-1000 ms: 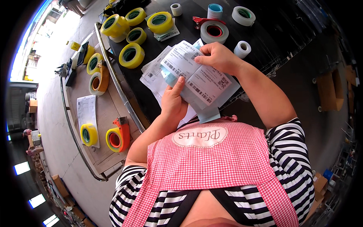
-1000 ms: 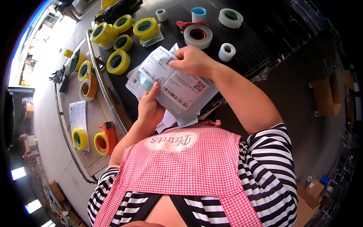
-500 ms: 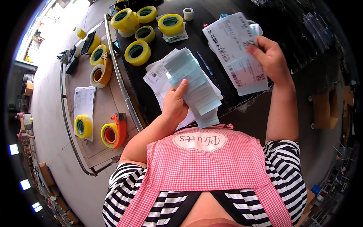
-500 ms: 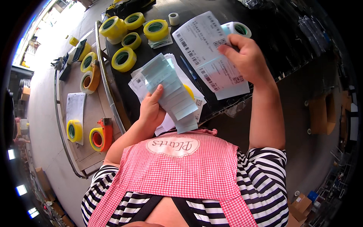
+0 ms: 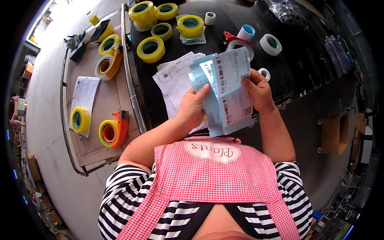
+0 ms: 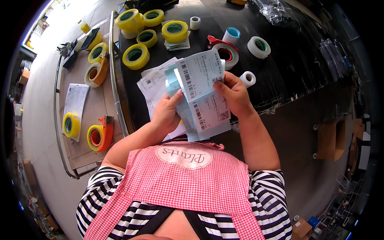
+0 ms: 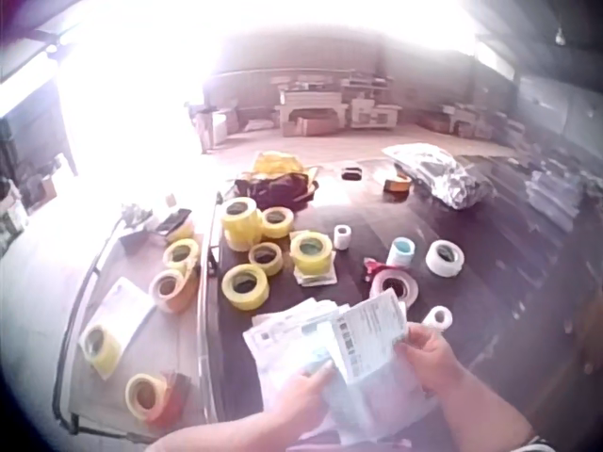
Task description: The person organizes documents and barcode labels on a work table by sorting through printed papers, unfolding and handling strips of barcode labels, and arranging them together by hand.
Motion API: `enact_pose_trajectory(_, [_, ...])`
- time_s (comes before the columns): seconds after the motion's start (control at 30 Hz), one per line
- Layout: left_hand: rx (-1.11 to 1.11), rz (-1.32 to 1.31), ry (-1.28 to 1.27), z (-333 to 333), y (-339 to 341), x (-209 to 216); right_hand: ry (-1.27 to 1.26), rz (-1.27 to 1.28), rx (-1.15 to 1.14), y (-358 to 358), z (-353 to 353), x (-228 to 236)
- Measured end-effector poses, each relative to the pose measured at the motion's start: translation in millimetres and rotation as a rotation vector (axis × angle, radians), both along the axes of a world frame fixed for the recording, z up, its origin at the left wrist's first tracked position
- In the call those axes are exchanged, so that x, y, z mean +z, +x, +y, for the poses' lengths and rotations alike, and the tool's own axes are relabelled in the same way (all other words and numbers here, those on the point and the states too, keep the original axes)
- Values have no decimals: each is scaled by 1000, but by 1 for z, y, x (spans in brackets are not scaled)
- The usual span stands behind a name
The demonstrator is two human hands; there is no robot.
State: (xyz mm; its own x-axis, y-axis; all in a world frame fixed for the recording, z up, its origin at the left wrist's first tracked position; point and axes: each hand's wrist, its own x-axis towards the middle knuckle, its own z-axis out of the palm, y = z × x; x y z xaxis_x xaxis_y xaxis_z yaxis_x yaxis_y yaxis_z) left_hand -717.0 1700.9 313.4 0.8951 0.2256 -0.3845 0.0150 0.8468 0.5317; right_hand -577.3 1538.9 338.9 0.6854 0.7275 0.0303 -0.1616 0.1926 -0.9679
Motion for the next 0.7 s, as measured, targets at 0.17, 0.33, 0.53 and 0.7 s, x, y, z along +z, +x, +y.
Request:
enact_pose_trajectory(0.17, [-14, -44, -40, 1, -3, -2, -17, -18, 29, -9, 5, -11])
enact_pose_trajectory(0.33, [-50, -86, -83, 0, -3, -4, 44, 77, 40, -16, 8, -13])
enact_pose_trajectory(0.53, [-68, -10, 53, -6, -2, 2, 81, 199, 117, -16, -6, -22])
enact_pose_trajectory(0.7, [-73, -92, 21, -14, -2, 3, 188, 355, 110, -17, -16, -17])
